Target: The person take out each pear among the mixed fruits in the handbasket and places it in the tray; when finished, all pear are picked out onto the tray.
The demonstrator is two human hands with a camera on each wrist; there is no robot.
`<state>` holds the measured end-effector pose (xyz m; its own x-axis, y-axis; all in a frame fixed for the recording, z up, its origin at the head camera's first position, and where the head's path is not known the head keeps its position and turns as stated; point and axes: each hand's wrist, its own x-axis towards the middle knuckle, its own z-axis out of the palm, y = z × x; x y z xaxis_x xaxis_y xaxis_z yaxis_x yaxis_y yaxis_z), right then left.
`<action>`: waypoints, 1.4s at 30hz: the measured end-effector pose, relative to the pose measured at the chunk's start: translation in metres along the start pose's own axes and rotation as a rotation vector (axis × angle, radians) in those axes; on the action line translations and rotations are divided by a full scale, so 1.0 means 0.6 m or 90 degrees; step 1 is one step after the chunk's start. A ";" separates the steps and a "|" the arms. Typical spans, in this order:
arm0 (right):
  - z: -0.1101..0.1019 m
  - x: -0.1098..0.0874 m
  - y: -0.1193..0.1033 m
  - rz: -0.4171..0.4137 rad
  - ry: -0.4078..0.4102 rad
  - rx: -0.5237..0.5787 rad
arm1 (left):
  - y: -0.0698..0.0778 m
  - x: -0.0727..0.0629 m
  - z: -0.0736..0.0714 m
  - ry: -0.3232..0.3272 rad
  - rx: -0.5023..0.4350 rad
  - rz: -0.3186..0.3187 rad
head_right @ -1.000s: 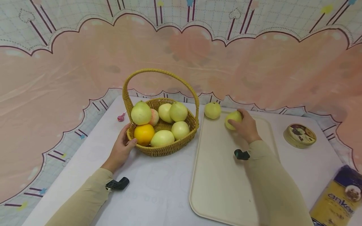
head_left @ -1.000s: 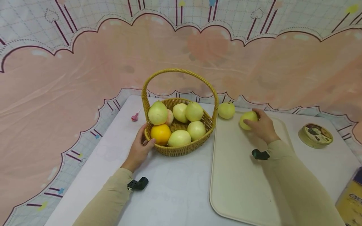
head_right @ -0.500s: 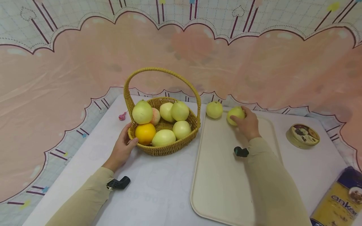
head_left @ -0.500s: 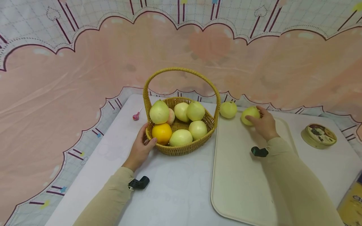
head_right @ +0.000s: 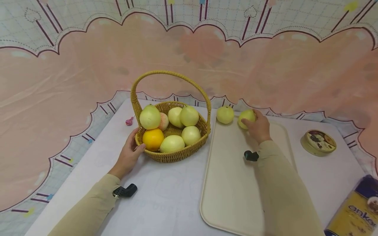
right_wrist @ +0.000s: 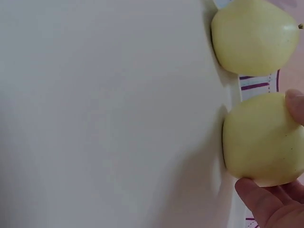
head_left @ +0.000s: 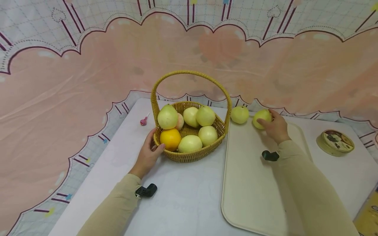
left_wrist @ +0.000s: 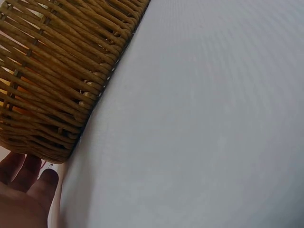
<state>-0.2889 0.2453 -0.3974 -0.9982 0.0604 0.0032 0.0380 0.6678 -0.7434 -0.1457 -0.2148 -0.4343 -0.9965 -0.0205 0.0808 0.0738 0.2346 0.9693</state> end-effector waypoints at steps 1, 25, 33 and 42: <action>-0.001 0.001 0.000 0.004 0.000 -0.004 | 0.000 0.000 0.000 0.000 -0.001 0.000; -0.072 -0.007 0.059 0.063 0.001 -0.026 | -0.004 0.003 -0.001 0.001 0.008 0.001; -0.084 -0.012 0.068 0.064 -0.010 -0.018 | -0.001 0.001 0.001 0.002 0.011 -0.002; -0.087 -0.021 0.061 0.052 0.008 -0.020 | 0.004 -0.001 0.001 0.002 0.015 -0.004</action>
<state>-0.2725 0.3075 -0.3897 -0.9910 0.1249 -0.0482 0.1211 0.6832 -0.7201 -0.1452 -0.2134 -0.4323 -0.9968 -0.0252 0.0752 0.0662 0.2568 0.9642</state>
